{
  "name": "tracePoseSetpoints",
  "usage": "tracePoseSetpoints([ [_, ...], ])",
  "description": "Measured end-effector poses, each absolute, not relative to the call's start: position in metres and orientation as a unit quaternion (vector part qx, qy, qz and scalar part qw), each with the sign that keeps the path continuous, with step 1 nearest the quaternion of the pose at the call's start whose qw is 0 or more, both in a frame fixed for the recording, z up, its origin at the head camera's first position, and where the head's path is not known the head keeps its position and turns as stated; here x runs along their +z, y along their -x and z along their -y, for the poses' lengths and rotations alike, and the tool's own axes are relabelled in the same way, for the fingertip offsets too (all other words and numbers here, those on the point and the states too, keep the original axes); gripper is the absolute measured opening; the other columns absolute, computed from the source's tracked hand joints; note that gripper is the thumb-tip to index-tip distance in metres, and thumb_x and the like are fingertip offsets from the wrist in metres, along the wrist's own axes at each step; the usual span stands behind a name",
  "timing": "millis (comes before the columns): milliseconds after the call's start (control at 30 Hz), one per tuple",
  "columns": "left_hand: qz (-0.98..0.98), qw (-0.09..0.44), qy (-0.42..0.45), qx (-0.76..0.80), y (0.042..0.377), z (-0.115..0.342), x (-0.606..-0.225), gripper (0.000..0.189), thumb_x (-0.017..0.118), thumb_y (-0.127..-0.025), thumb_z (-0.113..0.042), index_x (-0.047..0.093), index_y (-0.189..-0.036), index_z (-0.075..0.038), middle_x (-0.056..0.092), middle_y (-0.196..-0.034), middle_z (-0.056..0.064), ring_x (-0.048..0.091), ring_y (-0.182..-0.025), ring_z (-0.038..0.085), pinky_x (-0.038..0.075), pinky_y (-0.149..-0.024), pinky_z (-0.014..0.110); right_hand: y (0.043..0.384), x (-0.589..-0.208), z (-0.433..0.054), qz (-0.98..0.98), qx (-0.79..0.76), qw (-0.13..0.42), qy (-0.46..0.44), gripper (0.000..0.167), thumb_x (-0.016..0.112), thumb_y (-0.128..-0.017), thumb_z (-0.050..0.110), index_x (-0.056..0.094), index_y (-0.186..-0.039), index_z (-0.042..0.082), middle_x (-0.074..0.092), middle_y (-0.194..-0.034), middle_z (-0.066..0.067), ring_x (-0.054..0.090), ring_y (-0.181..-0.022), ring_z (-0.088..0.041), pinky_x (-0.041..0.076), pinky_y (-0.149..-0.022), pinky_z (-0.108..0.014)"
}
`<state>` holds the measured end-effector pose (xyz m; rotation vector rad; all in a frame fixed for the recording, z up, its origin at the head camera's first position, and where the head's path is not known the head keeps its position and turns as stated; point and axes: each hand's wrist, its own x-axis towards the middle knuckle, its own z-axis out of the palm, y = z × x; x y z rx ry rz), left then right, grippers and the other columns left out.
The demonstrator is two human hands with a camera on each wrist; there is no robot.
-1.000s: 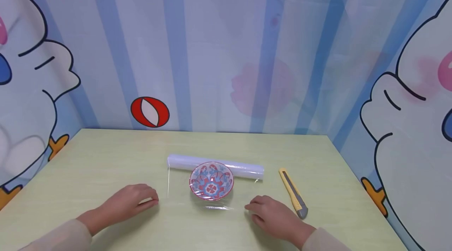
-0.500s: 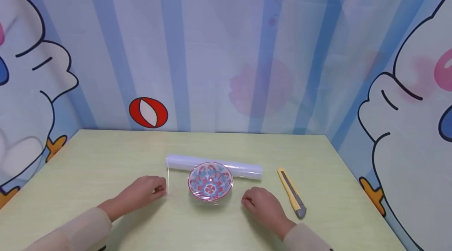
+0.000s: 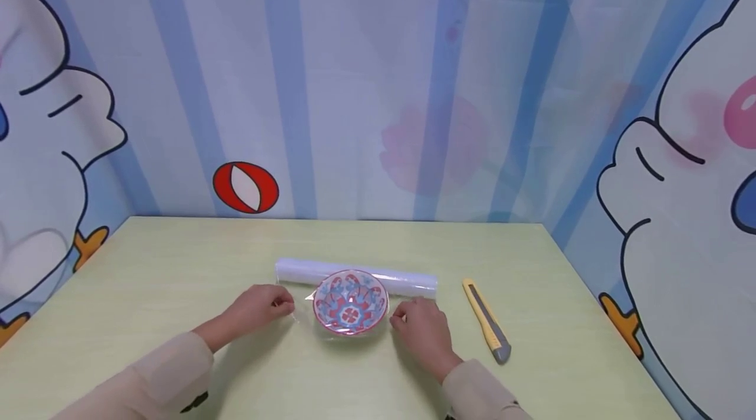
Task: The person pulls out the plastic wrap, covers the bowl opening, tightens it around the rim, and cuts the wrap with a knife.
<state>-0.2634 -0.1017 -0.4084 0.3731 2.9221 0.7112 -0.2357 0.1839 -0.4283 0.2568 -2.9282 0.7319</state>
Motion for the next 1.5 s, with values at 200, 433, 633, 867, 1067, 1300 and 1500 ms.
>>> tracePoseSetpoints([
  [200, -0.939, 0.100, -0.090, 0.316, 0.268, 0.097, -0.409, 0.024, 0.052, -0.092, -0.021, 0.066, -0.104, -0.006, 0.066, -0.096, 0.005, 0.058, -0.087, 0.017, 0.048, -0.081, 0.037, 0.244, -0.426, -0.179, 0.922, 0.387, -0.011, -0.029, 0.010, 0.058, -0.086, 0.015, 0.066, -0.083, 0.009, 0.059, -0.073, 0.002, 0.048, -0.066, -0.011, 0.040, -0.059, -0.025],
  [433, -0.805, 0.177, 0.028, 0.565, 0.276, 0.085, -0.413, 0.027, 0.044, -0.093, -0.016, 0.059, -0.104, 0.004, 0.061, -0.092, 0.008, 0.056, -0.080, 0.013, 0.049, -0.070, 0.026, 0.249, -0.431, -0.175, 0.848, 0.528, -0.048, 0.018, 0.015, 0.051, -0.087, 0.007, 0.063, -0.087, -0.001, 0.056, -0.070, -0.002, 0.048, -0.066, -0.012, 0.041, -0.061, -0.024],
  [633, -0.667, 0.181, 0.078, 0.718, 0.273, 0.076, -0.412, 0.024, 0.041, -0.092, -0.005, 0.052, -0.108, 0.011, 0.062, -0.092, 0.011, 0.061, -0.082, 0.013, 0.051, -0.087, 0.033, 0.246, -0.430, -0.169, 0.773, 0.630, -0.056, 0.054, 0.021, 0.043, -0.088, 0.004, 0.057, -0.098, -0.009, 0.064, -0.085, -0.010, 0.058, -0.072, -0.010, 0.052, -0.067, -0.026],
  [867, -0.580, 0.182, 0.092, 0.788, 0.269, 0.072, -0.415, 0.054, 0.031, -0.095, -0.018, 0.021, -0.134, 0.018, 0.039, -0.131, 0.032, 0.045, -0.117, 0.032, 0.031, -0.109, 0.044, 0.245, -0.432, -0.175, 0.707, 0.696, -0.099, 0.074, 0.032, 0.030, -0.093, 0.023, 0.049, -0.097, -0.002, 0.070, -0.088, -0.007, 0.064, -0.076, -0.008, 0.052, -0.066, -0.024],
  [1067, -0.596, 0.143, 0.115, 0.782, 0.267, 0.065, -0.423, 0.034, 0.041, -0.096, -0.008, 0.043, -0.121, 0.014, 0.061, -0.088, 0.009, 0.059, -0.080, 0.012, 0.051, -0.081, 0.022, 0.241, -0.427, -0.169, 0.743, 0.660, -0.085, 0.074, 0.027, 0.039, -0.095, 0.016, 0.052, -0.102, -0.007, 0.068, -0.099, -0.019, 0.067, -0.079, -0.013, 0.051, -0.061, -0.025],
  [1300, -0.644, 0.103, 0.124, 0.748, 0.269, 0.057, -0.432, 0.024, 0.046, -0.093, -0.001, 0.056, -0.109, 0.013, 0.058, -0.070, -0.001, 0.053, -0.061, 0.002, 0.047, -0.058, 0.012, 0.242, -0.430, -0.161, 0.733, 0.668, -0.070, 0.105, 0.015, 0.047, -0.094, 0.013, 0.051, -0.093, -0.002, 0.069, -0.079, -0.008, 0.061, -0.064, -0.008, 0.049, -0.054, -0.023],
  [1500, -0.770, 0.046, 0.109, 0.627, 0.273, 0.051, -0.436, 0.019, 0.056, -0.090, -0.012, 0.058, -0.077, 0.002, 0.051, -0.055, -0.004, 0.047, -0.048, 0.004, 0.039, -0.047, 0.017, 0.244, -0.429, -0.158, 0.756, 0.643, -0.031, 0.117, 0.018, 0.052, -0.090, 0.011, 0.042, -0.097, -0.003, 0.055, -0.071, -0.002, 0.051, -0.053, -0.008, 0.047, -0.047, -0.021],
])
